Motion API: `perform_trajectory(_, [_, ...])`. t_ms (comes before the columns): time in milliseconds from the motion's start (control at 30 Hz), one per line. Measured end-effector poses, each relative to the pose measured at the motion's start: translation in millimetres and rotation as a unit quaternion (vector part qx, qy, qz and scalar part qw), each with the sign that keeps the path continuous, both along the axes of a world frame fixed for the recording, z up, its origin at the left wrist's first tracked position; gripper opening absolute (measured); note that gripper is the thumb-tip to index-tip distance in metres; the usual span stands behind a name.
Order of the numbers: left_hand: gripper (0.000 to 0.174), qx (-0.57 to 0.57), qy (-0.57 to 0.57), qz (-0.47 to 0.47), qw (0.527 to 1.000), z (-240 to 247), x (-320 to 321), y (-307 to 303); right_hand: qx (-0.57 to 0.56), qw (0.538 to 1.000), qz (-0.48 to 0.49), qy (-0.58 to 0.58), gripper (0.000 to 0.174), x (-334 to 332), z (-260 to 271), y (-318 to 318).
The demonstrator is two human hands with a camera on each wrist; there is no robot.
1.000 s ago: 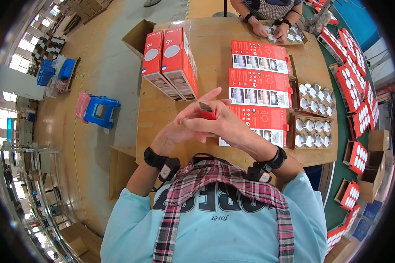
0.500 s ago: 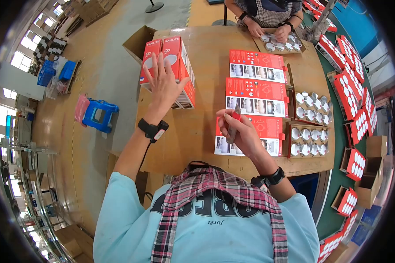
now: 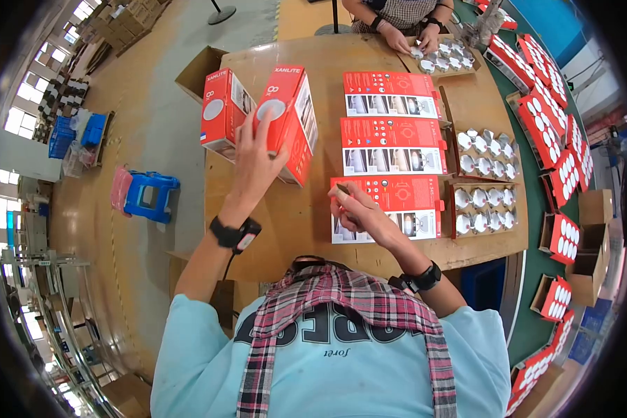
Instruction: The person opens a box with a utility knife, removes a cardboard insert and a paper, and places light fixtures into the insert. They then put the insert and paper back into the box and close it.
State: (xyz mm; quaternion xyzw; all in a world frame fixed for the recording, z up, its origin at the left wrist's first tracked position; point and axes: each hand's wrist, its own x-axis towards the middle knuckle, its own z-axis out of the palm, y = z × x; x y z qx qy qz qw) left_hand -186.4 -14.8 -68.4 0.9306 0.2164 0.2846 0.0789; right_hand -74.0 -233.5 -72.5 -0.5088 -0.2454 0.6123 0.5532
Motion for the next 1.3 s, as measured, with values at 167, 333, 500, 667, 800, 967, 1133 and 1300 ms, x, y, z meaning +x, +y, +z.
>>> perform_trajectory(167, [0.065,-0.068,0.017,-0.025,0.997,28,-77,-35,0.004,0.981,0.059,-0.183,0.030,-5,-13,-1])
perform_trajectory(333, [0.067,-0.122,0.092,-0.030,0.988,46,-139,-65,0.044,0.983,0.124,-0.127,0.024,-27,10,13])
perform_trajectory(500, [0.073,-0.170,0.128,0.059,0.975,51,-162,-75,0.043,0.989,0.136,-0.029,0.023,-52,19,29])
perform_trajectory(667, [0.072,-0.124,0.155,0.086,0.976,48,-157,-75,0.054,0.989,0.135,-0.026,0.025,-76,28,35])
perform_trajectory(800, [0.070,-0.140,0.159,0.119,0.970,48,-148,-86,0.065,0.991,0.110,-0.049,0.025,-85,26,37])
perform_trajectory(967, [0.071,-0.097,0.139,0.111,0.979,41,-147,-96,0.068,0.994,0.084,-0.035,0.025,-90,26,37])
perform_trajectory(1133, [0.073,-0.115,0.149,0.114,0.976,41,-149,-97,0.068,0.995,0.067,-0.030,0.025,-94,20,36])
perform_trajectory(1300, [0.074,-0.117,0.153,0.111,0.975,41,-149,-96,0.057,0.998,0.034,-0.005,0.020,-99,23,36])
